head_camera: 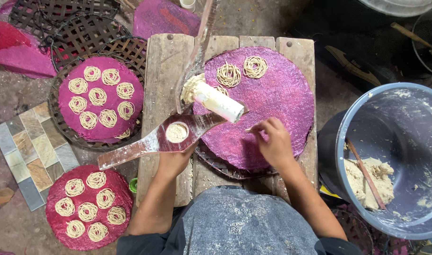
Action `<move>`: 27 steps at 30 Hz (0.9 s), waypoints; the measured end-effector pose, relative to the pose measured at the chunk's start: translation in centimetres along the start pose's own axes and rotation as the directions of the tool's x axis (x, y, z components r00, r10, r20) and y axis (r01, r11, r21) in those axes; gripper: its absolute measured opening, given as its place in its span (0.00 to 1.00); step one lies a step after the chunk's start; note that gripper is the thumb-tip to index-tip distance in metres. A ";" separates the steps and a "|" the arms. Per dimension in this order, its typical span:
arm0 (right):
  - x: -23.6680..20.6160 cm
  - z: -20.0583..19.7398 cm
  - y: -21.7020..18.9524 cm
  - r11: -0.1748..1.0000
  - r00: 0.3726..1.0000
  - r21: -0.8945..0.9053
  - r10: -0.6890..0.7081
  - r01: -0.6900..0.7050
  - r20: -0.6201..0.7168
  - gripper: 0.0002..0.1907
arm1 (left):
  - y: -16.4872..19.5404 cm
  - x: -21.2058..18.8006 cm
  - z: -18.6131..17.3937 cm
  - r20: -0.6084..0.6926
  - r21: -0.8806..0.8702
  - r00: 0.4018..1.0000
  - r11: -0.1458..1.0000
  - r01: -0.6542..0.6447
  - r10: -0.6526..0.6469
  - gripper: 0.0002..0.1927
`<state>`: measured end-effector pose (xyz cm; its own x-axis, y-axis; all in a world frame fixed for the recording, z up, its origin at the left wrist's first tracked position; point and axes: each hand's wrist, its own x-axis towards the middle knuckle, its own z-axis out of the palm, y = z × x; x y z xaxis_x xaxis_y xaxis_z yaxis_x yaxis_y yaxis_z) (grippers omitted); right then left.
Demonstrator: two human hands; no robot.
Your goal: The person sits with a round tray on their lap and uses a hand-held dough press to extrude dough into spiral noodle nests on the tray. They reload dough from a large basin, press nests one at a time, and set filled trays aside on the floor.
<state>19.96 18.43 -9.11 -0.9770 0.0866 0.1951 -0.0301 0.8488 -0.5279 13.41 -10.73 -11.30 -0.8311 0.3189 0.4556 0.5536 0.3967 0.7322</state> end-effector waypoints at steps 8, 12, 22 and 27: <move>-2.4 -4.6 0.4 0.985 0.979 0.127 0.133 -0.114 -0.153 0.05 | 0.7 0.0 -0.7 -0.005 -0.022 1.000 1.000 -0.017 0.017 0.20; -5.8 -13.6 4.9 0.885 0.710 0.393 0.444 -0.251 -0.546 0.07 | -0.3 0.0 -0.4 0.019 -0.238 0.982 0.954 0.184 -0.185 0.17; -2.9 -9.1 -4.1 0.141 0.924 0.917 0.032 0.374 -0.382 0.46 | 8.7 -0.2 9.9 0.838 -0.537 0.530 0.028 0.843 0.133 0.23; 1.3 -11.1 -5.2 -0.149 0.962 0.989 -0.269 0.003 -0.043 0.45 | 10.0 4.3 4.5 0.703 -0.608 0.691 0.646 0.462 0.168 0.32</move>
<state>21.19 19.90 3.02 -0.9227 -0.1225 0.3656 -0.2072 -0.6420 -0.7382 15.65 -1.50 -4.31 -0.4445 0.8920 0.0818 -0.0580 -0.1198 0.9911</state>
